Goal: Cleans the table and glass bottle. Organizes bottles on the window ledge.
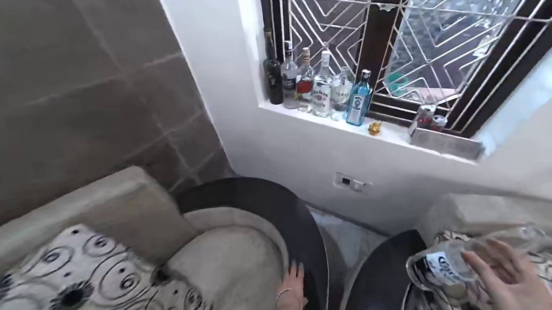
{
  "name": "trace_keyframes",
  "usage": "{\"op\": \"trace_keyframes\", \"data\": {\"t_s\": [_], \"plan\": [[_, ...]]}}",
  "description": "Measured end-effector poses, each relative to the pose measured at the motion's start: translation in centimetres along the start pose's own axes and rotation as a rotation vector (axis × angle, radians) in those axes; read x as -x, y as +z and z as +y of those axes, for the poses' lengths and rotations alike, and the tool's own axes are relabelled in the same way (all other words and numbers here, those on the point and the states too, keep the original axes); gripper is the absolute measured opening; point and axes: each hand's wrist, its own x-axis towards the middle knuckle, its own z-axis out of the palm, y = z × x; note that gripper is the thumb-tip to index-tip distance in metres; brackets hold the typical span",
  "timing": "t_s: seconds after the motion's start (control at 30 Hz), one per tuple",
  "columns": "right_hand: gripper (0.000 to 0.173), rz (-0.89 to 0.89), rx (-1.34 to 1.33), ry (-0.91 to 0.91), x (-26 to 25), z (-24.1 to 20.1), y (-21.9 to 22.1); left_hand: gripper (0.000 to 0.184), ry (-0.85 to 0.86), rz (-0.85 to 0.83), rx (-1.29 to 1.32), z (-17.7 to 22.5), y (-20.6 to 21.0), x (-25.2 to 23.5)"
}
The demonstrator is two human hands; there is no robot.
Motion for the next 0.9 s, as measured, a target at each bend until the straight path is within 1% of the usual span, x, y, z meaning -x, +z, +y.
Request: {"op": "trace_keyframes", "data": {"t_s": [0.07, 0.13, 0.2, 0.3, 0.37, 0.47, 0.57, 0.67, 0.77, 0.9], "plan": [[0.053, 0.019, 0.010, -0.054, -3.6, 0.7, 1.4, 0.104, 0.018, 0.022, -0.071, 2.1, -0.9, -4.6], [0.054, 0.075, 0.030, -0.111, -7.3, 1.2, 3.0, 0.114, 0.024, 0.055, -0.087, 4.0, -2.1, -7.9], [0.054, 0.124, 0.027, -0.145, -10.9, 1.6, 4.2, 0.120, 0.011, 0.066, -0.075, 5.6, -3.1, -10.4], [0.054, 0.128, -0.016, -0.190, -16.3, 1.9, 5.4, 0.123, -0.089, 0.015, -0.040, 6.6, -3.9, -12.9], [0.054, 0.120, -0.026, -0.219, -19.7, 1.5, 5.9, 0.123, -0.159, -0.025, -0.021, 6.1, -3.3, -13.9], [0.052, 0.117, -0.015, -0.300, -24.5, 0.8, 6.6, 0.127, -0.220, -0.049, 0.036, 4.5, -1.3, -14.8], [0.051, 0.101, -0.006, -0.361, -29.3, -0.1, 7.5, 0.127, -0.254, -0.040, 0.026, 4.1, -0.3, -15.7], [0.051, 0.084, -0.001, -0.400, -34.5, -1.5, 9.2, 0.123, -0.264, -0.052, 0.069, 3.8, -0.3, -16.3], [0.052, 0.080, -0.001, -0.419, -39.1, -2.5, 11.8, 0.122, -0.234, -0.069, 0.116, 3.1, -0.3, -16.5], [0.056, 0.048, 0.019, -0.389, -44.0, -3.3, 16.7, 0.119, -0.237, -0.042, 0.150, 2.9, 0.2, -17.0]]}}
